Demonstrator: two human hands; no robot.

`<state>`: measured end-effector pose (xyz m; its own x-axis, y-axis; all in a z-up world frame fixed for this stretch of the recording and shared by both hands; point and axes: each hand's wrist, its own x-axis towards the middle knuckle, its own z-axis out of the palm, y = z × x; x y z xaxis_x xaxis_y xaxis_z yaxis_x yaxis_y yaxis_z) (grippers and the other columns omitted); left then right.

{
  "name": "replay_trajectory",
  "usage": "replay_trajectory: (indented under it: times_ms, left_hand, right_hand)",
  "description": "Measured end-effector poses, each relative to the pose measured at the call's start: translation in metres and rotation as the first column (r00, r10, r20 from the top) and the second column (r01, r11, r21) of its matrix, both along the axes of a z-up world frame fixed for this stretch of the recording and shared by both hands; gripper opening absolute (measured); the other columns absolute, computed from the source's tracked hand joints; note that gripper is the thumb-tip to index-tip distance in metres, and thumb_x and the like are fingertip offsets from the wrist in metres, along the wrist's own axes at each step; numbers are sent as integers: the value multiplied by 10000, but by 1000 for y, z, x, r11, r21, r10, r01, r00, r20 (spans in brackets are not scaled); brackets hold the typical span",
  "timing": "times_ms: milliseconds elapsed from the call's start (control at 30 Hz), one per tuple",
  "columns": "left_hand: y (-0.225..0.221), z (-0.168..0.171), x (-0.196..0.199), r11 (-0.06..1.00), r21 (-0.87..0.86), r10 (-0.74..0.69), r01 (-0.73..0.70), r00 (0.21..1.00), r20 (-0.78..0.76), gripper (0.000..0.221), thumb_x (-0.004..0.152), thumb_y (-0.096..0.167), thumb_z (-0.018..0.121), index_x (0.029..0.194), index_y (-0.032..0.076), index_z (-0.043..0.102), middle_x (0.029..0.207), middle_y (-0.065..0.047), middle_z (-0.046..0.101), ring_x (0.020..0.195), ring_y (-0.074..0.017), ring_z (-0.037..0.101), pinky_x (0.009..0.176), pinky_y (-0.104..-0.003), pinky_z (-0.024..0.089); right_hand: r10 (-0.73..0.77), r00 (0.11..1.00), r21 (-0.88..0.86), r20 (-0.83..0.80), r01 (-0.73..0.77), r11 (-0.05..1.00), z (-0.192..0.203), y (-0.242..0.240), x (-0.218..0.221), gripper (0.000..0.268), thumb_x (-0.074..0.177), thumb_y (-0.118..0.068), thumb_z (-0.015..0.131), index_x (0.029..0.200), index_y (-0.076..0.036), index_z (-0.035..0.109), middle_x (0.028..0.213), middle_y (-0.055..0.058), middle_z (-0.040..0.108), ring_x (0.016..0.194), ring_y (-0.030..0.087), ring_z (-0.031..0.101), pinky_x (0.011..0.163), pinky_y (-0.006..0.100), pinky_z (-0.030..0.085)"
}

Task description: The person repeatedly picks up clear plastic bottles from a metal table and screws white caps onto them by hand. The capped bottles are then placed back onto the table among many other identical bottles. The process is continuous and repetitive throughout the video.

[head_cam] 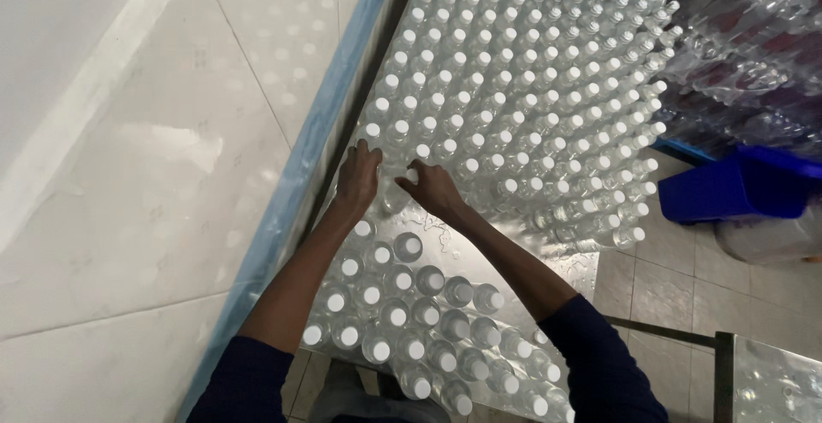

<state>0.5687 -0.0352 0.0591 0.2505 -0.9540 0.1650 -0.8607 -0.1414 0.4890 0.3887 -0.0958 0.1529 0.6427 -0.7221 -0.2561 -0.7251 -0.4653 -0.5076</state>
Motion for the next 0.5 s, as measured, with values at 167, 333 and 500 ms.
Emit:
replay_trajectory:
  times_ms: [167, 333, 500]
  left_hand:
    - [4, 23, 19, 999, 28, 39, -47, 971, 234, 128, 975, 14, 759, 1013, 78, 654, 1059, -123, 595, 966, -285, 661, 743, -381, 540]
    - [0, 5, 17, 999, -36, 33, -29, 993, 111, 113, 991, -44, 675, 1047, 39, 622, 1070, -205, 576, 996, -369, 628, 785, -441, 521]
    - [18, 41, 18, 993, 110, 32, -30, 999, -14, 605, 903, -13, 818, 1438, 47, 540, 1289, -201, 559, 1209, -381, 640, 908, -435, 593]
  right_hand:
    - [-54, 995, -12, 79, 55, 998, -35, -13, 36, 508, 1055, -434, 690, 1389, -53, 656, 1148, 348, 771, 1081, 546, 760, 921, 635, 622]
    - [-104, 991, 16, 81, 103, 995, -35, -10, 48, 548, 1087, -484, 650, 1464, -87, 618, 1180, 294, 771, 1113, 486, 768, 934, 615, 627]
    - [-60, 996, 164, -60, 69, 984, 44, 40, 25, 768, 1095, -389, 619, 1717, -86, 285, 1272, 340, 723, 1220, 516, 717, 1019, 700, 560]
